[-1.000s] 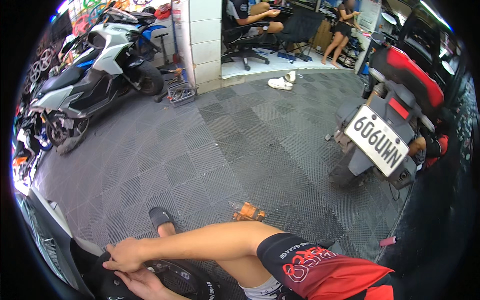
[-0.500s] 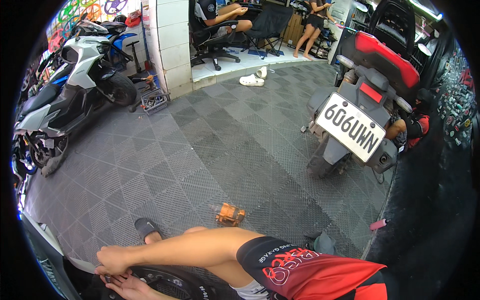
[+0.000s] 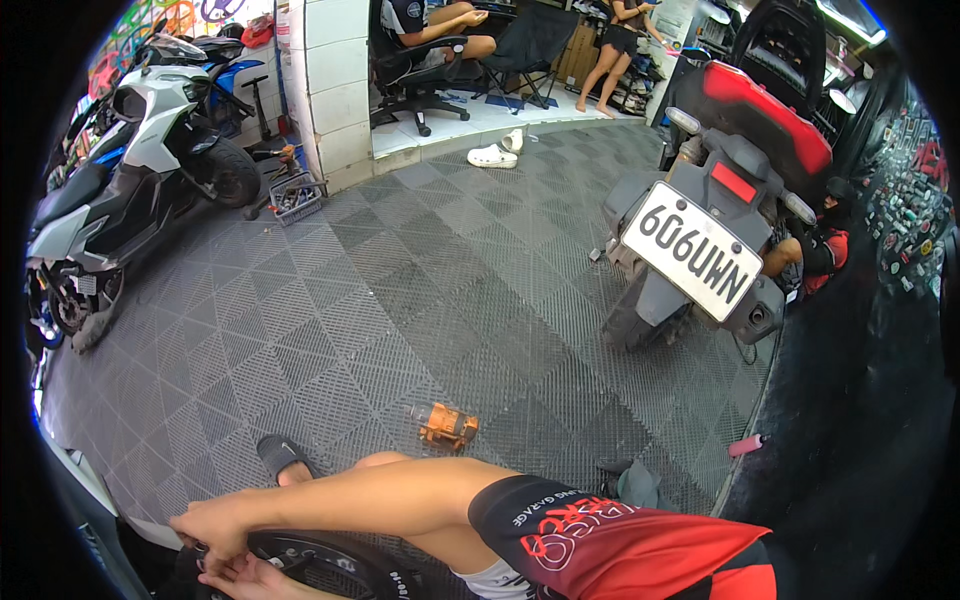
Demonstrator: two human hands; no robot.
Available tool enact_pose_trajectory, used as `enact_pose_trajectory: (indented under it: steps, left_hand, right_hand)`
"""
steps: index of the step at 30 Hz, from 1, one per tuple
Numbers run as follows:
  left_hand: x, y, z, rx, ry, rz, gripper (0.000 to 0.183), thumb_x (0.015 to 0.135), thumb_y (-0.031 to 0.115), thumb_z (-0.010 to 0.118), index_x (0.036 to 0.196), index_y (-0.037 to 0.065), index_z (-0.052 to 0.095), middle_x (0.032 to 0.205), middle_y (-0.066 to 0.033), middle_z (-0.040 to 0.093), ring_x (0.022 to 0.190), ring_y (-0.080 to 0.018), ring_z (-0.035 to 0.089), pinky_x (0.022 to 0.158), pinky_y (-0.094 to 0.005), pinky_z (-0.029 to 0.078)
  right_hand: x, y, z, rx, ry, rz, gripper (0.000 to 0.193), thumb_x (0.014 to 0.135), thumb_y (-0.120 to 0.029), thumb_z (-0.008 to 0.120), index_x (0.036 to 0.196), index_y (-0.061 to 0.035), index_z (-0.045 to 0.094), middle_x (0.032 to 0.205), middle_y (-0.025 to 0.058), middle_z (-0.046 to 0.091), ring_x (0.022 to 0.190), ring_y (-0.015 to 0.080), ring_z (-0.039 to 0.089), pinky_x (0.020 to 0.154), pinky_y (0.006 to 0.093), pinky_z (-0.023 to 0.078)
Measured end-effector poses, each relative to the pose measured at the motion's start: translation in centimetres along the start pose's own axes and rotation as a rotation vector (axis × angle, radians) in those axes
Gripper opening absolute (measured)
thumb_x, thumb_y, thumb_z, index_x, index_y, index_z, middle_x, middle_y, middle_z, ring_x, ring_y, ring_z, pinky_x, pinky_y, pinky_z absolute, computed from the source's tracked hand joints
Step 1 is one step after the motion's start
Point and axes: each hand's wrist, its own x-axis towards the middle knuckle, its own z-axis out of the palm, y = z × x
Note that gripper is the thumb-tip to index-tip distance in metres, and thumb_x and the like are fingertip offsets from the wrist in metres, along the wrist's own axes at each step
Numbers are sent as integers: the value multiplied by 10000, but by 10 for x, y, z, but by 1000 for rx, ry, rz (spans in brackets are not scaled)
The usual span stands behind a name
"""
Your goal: The person attaches a black plastic component to the front fender of a motorcycle by inserting and tightening screws using a screwdriver and a cordless power drill.
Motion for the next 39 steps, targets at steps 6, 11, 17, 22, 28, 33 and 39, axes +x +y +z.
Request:
enact_pose_trajectory:
  steps: [6,11,17,22,28,33,39]
  left_hand:
    - [-54,6,56,-14,-99,163,442,1013,485,521,1168,85,631,1192,-63,669,1086,-243,610,931,-402,484]
    - [-2,6,21,84,244,41,557,1002,463,583,1342,23,552,1373,-107,569,1276,-256,534,1055,-441,430]
    - [21,-4,-2,-19,201,19,549,1008,435,572,1369,22,537,1403,-110,551,1302,-245,513,1125,-472,365]
    - [60,13,-34,-29,184,48,517,999,406,585,1363,41,560,1401,-108,574,1310,-223,508,1053,-440,422]
    - [27,8,0,15,311,-1,483,960,380,651,1319,60,607,1356,-107,607,1257,-240,547,970,-425,497]
    - [65,12,-63,-64,-65,-83,517,898,426,714,1264,69,636,1275,-92,649,1175,-242,584,940,-399,496]
    - [-50,-12,16,-320,-427,-211,437,902,428,682,1150,68,662,1232,-55,668,1108,-227,610,943,-415,496]
  right_hand:
    - [3,-19,10,85,41,293,451,878,-318,655,675,84,682,664,232,679,687,389,703,655,456,569]
    - [7,-11,-8,13,-82,69,311,716,-301,810,790,-7,745,743,193,712,766,358,715,669,457,566]
    - [5,-2,13,-28,33,217,374,713,-360,819,816,-6,756,787,185,729,788,352,721,703,437,577]
    - [6,-29,-10,-22,-90,193,398,795,-317,730,774,81,724,748,260,700,786,390,721,739,458,579]
    - [5,-15,12,-101,59,353,439,779,-404,773,772,33,743,732,214,711,772,373,726,715,455,580]
    - [10,-21,-5,-71,-76,161,351,762,-330,746,719,19,735,710,186,713,693,373,716,655,438,574]
    - [-15,-4,-28,-23,-70,233,237,871,-266,649,891,-78,793,827,175,736,802,326,731,719,436,582]
